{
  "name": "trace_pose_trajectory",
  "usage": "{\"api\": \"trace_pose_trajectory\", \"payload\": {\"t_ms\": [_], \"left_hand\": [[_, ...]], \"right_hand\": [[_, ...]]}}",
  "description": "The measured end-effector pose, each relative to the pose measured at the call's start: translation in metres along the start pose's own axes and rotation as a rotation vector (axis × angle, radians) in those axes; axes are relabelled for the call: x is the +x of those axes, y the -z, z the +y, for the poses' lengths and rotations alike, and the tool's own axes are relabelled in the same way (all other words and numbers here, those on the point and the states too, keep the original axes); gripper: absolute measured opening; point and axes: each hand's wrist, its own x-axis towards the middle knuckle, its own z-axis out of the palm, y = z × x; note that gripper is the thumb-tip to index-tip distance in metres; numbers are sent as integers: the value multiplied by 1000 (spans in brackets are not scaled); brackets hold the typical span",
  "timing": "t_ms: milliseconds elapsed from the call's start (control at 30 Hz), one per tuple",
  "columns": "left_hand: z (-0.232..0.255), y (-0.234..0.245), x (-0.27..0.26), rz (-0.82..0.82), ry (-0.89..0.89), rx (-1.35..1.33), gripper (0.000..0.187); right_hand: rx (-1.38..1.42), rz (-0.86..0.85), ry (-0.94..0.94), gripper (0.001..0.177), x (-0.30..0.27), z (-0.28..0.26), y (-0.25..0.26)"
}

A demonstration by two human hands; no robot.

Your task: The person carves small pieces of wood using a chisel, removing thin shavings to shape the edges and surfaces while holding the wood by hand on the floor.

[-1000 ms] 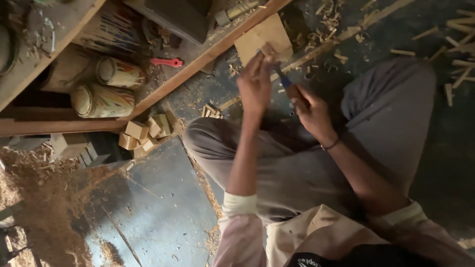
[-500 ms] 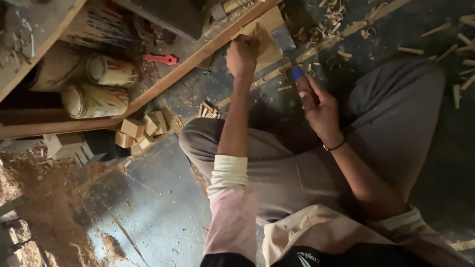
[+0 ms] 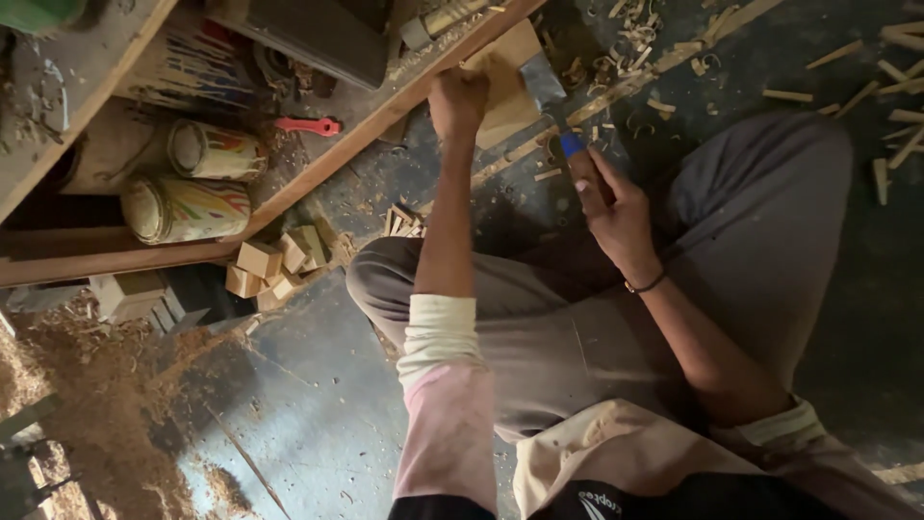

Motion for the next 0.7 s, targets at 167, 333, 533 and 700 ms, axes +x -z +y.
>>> {"api": "trace_pose_trajectory", "payload": {"t_ms": [167, 333, 533, 700], "left_hand": [[-9, -18, 16, 147, 101, -139, 21], [-18, -10, 23, 31, 270, -429, 26], [-29, -38, 48, 244, 229, -86, 41], [-14, -12, 30, 213, 207, -130, 51]], "right_hand": [[5, -43, -79, 48, 1, -2, -1], [95, -85, -264, 50, 2, -14, -2], [132, -112, -120, 50, 0, -7, -15], [-26, -166, -19, 47, 6, 0, -32]]}}
